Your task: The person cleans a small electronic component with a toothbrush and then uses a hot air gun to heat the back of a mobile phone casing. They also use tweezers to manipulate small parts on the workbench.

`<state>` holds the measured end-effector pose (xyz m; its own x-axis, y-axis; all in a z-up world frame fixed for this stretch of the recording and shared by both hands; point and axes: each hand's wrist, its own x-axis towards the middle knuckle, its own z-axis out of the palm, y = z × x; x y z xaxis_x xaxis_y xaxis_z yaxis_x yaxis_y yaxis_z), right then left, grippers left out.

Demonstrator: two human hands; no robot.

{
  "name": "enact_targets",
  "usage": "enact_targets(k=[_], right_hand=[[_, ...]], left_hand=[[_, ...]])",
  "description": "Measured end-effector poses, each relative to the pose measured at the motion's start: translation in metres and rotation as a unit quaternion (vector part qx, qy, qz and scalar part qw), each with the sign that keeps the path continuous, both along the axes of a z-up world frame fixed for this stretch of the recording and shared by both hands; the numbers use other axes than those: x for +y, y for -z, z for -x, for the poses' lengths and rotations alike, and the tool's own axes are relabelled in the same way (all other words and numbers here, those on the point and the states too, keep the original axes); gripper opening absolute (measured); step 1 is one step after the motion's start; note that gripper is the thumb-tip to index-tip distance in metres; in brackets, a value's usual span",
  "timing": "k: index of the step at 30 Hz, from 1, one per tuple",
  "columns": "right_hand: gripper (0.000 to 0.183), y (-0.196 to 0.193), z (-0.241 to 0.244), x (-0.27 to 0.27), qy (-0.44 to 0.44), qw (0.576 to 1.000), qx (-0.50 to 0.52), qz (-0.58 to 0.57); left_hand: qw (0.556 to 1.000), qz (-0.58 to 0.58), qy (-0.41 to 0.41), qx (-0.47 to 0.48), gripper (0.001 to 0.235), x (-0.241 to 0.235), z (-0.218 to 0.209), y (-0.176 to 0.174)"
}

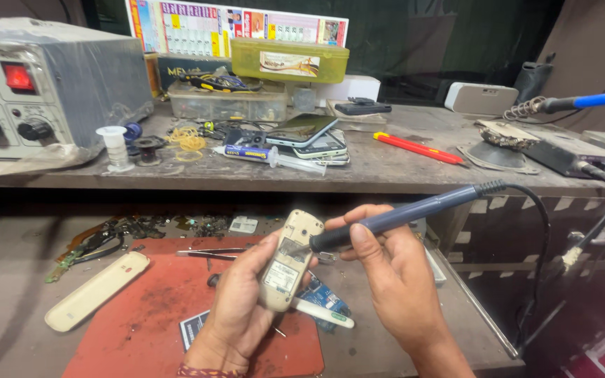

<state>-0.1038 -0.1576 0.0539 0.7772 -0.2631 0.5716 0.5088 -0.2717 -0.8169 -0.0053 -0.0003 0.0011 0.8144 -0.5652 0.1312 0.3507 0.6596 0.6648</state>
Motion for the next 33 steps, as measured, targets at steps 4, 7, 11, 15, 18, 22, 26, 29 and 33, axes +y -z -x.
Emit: enact_targets(k=[4, 7, 11, 15, 18, 22, 26, 29, 33], right_hand=[[0.024, 0.003, -0.001, 0.001, 0.013, 1.0, -0.025, 0.011], [0.025, 0.002, -0.004, 0.004, 0.051, 0.998, -0.027, 0.011], [0.029, 0.002, -0.004, 0.008, 0.097, 0.995, -0.008, 0.003], [0.032, -0.001, -0.006, 0.008, 0.084, 0.995, 0.013, -0.045], [0.031, 0.001, -0.008, 0.009, 0.05, 0.99, 0.025, -0.132], [0.029, 0.001, -0.008, 0.009, 0.06, 0.986, 0.038, -0.151], [0.028, -0.002, -0.009, 0.005, 0.083, 0.986, 0.021, -0.145], [0.027, -0.001, -0.011, 0.0, 0.095, 0.985, 0.02, -0.142], [0.027, 0.005, -0.017, -0.005, 0.092, 0.985, 0.017, -0.147]], left_hand=[[1.0, -0.002, -0.006, 0.011, 0.043, 0.001, 0.004, -0.005], [1.0, -0.002, -0.007, 0.022, 0.044, 0.001, 0.004, -0.008], [1.0, 0.003, -0.005, 0.018, 0.045, 0.002, 0.003, -0.006], [0.999, 0.05, 0.013, -0.011, 0.046, 0.003, 0.002, -0.006], [0.999, 0.046, 0.016, 0.004, 0.046, 0.004, 0.002, -0.006], [0.998, 0.061, 0.022, -0.007, 0.048, 0.003, 0.003, -0.006], [0.997, 0.075, 0.022, -0.018, 0.051, 0.003, -0.003, -0.003], [0.995, 0.095, 0.028, -0.02, 0.051, 0.001, -0.008, 0.004], [0.991, 0.123, 0.044, -0.018, 0.05, 0.0, -0.016, 0.013]])
